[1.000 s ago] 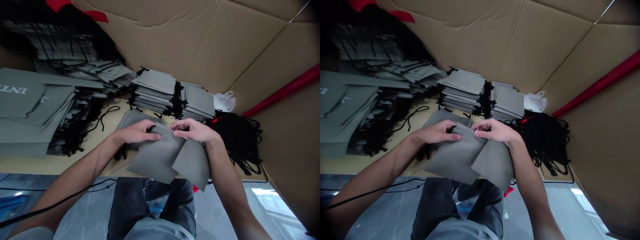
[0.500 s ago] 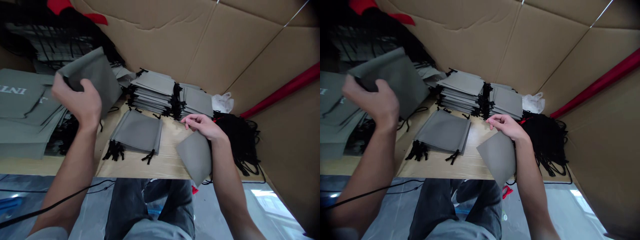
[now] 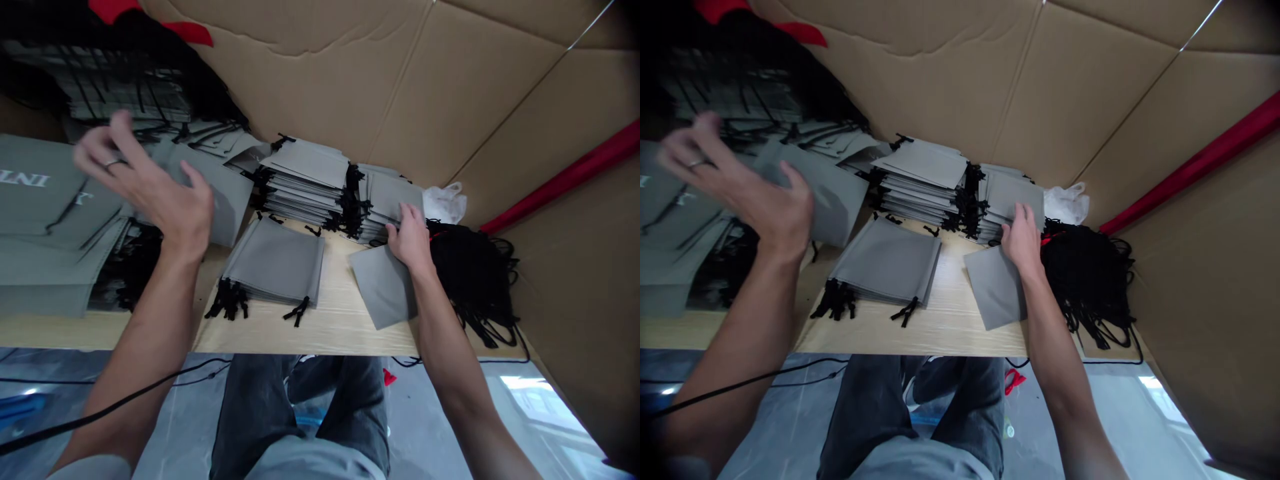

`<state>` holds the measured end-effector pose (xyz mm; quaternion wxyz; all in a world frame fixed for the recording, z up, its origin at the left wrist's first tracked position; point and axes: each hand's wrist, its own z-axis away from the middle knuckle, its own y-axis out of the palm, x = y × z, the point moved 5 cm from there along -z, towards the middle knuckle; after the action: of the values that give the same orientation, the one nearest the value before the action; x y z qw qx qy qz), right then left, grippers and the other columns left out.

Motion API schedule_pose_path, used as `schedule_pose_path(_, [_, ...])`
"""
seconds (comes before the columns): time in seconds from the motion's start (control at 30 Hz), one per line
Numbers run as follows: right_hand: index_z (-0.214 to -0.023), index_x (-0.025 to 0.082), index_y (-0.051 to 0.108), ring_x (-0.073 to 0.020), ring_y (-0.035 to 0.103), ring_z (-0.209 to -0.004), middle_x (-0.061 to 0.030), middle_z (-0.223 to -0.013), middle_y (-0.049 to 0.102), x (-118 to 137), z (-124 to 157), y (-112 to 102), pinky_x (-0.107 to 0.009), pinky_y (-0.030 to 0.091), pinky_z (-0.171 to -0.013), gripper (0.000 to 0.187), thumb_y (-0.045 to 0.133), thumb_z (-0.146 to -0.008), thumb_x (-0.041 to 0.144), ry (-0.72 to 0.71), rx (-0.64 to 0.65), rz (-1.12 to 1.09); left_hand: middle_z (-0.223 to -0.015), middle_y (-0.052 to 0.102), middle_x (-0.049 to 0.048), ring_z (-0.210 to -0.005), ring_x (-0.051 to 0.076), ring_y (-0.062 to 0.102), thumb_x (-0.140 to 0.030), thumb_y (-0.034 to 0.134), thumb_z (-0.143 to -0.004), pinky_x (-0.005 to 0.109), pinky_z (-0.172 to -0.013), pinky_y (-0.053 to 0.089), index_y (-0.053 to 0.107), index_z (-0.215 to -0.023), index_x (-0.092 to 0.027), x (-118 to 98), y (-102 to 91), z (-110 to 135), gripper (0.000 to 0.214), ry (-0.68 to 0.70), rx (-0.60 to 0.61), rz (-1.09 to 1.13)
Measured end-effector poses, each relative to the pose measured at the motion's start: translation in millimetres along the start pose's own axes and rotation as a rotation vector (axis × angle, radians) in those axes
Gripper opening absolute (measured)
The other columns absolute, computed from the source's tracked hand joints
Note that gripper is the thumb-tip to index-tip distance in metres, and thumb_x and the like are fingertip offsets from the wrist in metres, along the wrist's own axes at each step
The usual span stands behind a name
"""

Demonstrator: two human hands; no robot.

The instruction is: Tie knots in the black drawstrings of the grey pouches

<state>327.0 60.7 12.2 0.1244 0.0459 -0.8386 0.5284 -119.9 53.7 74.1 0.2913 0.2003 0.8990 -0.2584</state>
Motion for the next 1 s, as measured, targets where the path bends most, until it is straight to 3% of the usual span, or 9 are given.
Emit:
schedule_pose_path(0.03, [-0.158, 0.011, 0.056, -0.043, 0.062, -0.136, -0.0272, -0.157, 0.058, -0.7, -1.9, 2.8, -0.055, 0.051, -0.109, 0.061, 0.06, -0.098, 0.025, 0.005, 0.019, 0.037, -0.149, 0.05, 0.0166, -0.145, 0.036, 0.037, -0.016, 0.073, -0.083, 0.06, -0.134, 0.012, 0.05, -0.146, -0.013, -3.9, 1.1, 3.6, 0.068, 0.113, -0.092, -0.056])
schedule_pose_path(0.13, [-0.142, 0.018, 0.073, -0.0408, 0.071, -0.12, -0.0217, -0.133, 0.076, -7.7, -6.6, 6.1, -0.052, 0.053, -0.103, 0.046, 0.062, -0.098, 0.027, 0.074, 0.039, 0.087, -0.109, 0.071, 0.0131, -0.108, 0.029, 0.06, -0.017, 0.067, -0.084, 0.047, -0.107, 0.047, 0.07, -0.117, -0.011, -17.4, 19.6, 18.3, 0.033, 0.367, -0.04, 0.064])
schedule_pose_path(0.27, [-0.117, 0.018, 0.084, -0.0388, 0.074, -0.103, -0.021, -0.106, 0.082, -11.1, -7.2, -5.4, -0.05, 0.054, -0.095, 0.031, 0.065, -0.098, 0.032, 0.098, -0.085, 0.001, -0.072, 0.067, 0.0001, -0.06, 0.015, 0.054, -0.023, 0.059, -0.093, 0.03, -0.066, 0.044, 0.076, -0.093, -0.018, -35.5, 53.0, 46.5, 0.018, 0.421, 0.533, 0.324])
schedule_pose_path(0.37, [-0.114, 0.016, 0.082, -0.0377, 0.073, -0.107, -0.0203, -0.111, 0.08, -0.5, 1.3, -30.6, -0.05, 0.054, -0.098, 0.031, 0.059, -0.102, 0.033, 0.021, -0.31, -0.124, -0.074, 0.071, 0.0003, -0.062, 0.015, 0.06, -0.027, 0.057, -0.097, 0.029, -0.066, 0.043, 0.078, -0.1, -0.019, -44.4, 67.2, 73.2, 0.023, 0.456, 0.864, 0.362])
schedule_pose_path(0.5, [-0.118, 0.021, 0.071, -0.029, 0.071, -0.092, -0.0135, -0.105, 0.072, 12.7, 23.3, -71.0, -0.041, 0.055, -0.078, 0.039, 0.055, -0.106, 0.055, 0.01, -0.603, -0.5, -0.103, 0.081, 0.0076, -0.094, 0.022, 0.073, -0.044, 0.046, -0.109, 0.032, -0.087, 0.051, 0.076, -0.119, -0.019, -41.1, 77.9, 84.3, 0.04, 0.274, 0.855, 0.422])
schedule_pose_path(0.57, [-0.107, 0.026, 0.066, -0.0179, 0.052, -0.057, -0.0036, -0.081, 0.06, 17.5, 27.7, -73.9, -0.032, 0.04, -0.051, 0.039, 0.067, -0.097, 0.064, 0.059, -0.455, -0.818, -0.116, 0.08, 0.0117, -0.109, 0.025, 0.073, -0.057, 0.045, -0.108, 0.034, -0.094, 0.054, 0.073, -0.125, -0.018, -37.0, 82.5, 82.9, 0.051, 0.043, 0.849, 0.607])
schedule_pose_path(0.67, [-0.098, 0.027, 0.065, -0.0098, 0.026, -0.044, 0.0056, -0.064, 0.042, 41.0, 34.1, -51.5, -0.03, 0.017, -0.042, 0.048, 0.084, -0.081, 0.067, 0.071, 0.187, -1.105, -0.112, 0.081, 0.0174, -0.101, 0.029, 0.076, -0.076, 0.04, -0.101, 0.038, -0.088, 0.06, 0.075, -0.118, -0.014, -36.1, 86.7, 82.4, 0.073, -0.348, 0.978, 0.964])
schedule_pose_path(0.77, [-0.094, 0.022, 0.07, -0.0082, 0.024, -0.046, 0.0075, -0.059, 0.04, 67.3, 50.4, -25.9, -0.029, 0.014, -0.045, 0.049, 0.086, -0.081, 0.066, -0.023, 0.687, -1.049, -0.108, 0.081, 0.0183, -0.095, 0.028, 0.076, -0.08, 0.045, -0.097, 0.039, -0.085, 0.061, 0.08, -0.111, -0.012, -43.6, 83.6, 89.1, 0.078, -0.56, 1.24, 1.111])
schedule_pose_path(1.0, [-0.089, 0.018, 0.072, -0.0122, 0.049, -0.065, 0.001, -0.074, 0.065, 91.9, 64.9, 0.8, -0.027, 0.035, -0.061, 0.04, 0.081, -0.09, 0.057, -0.199, 0.908, -0.93, -0.086, 0.078, 0.0052, -0.072, 0.018, 0.068, -0.042, 0.099, -0.071, 0.028, -0.065, 0.052, 0.077, -0.107, -0.018, -41.1, 85.9, 119.1, 0.049, -0.494, 1.394, 0.857])
